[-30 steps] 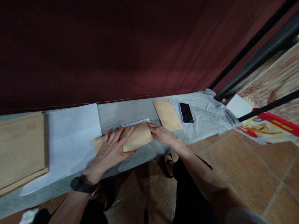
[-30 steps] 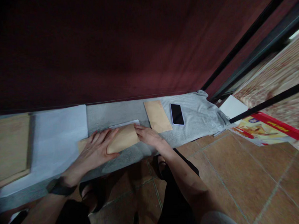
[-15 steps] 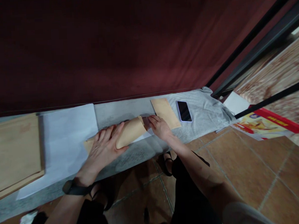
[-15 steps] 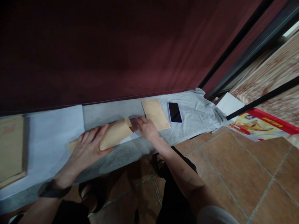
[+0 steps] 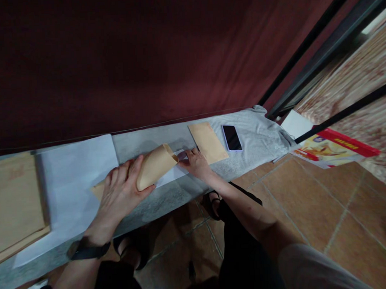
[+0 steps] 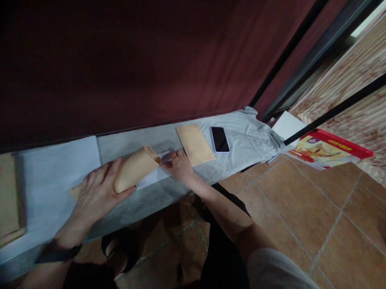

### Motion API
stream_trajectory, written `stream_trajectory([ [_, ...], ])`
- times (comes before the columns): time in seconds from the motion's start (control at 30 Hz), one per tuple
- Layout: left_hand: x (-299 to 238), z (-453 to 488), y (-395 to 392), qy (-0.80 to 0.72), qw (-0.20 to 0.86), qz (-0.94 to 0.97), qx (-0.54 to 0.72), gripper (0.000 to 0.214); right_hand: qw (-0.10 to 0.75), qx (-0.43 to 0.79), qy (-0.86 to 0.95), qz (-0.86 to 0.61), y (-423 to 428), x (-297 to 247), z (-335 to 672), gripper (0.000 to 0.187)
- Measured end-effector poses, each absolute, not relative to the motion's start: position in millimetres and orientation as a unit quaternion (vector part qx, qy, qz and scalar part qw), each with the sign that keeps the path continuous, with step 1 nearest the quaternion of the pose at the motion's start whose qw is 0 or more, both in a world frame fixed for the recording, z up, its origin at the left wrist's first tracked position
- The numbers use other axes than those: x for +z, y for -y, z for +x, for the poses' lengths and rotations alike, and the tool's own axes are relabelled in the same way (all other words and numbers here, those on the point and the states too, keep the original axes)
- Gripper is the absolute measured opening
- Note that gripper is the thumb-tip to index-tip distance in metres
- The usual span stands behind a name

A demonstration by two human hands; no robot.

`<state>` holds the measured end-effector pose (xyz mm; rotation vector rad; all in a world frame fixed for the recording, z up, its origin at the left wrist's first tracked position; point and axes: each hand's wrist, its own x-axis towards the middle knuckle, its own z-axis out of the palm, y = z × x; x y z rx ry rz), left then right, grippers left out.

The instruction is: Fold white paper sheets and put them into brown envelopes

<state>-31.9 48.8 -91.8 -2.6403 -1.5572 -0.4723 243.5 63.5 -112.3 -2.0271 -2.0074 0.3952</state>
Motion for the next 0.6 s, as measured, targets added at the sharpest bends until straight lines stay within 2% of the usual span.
stream_trajectory([
  [0.33, -89.7, -31.3, -46.7, 0.502, 0.012, -0.852, -0.149, 0.094, 0.108, 0.167, 0.645, -0.738, -68.5, -106.7, 232.0, 0.045],
  [0.6, -94.4, -32.8, -46.3, 0.499, 0.008, -0.853, -0.156, 0.09, 0.143, 0.192, 0.645, -0.726, -76.3, -109.1, 246.4, 0.016],
])
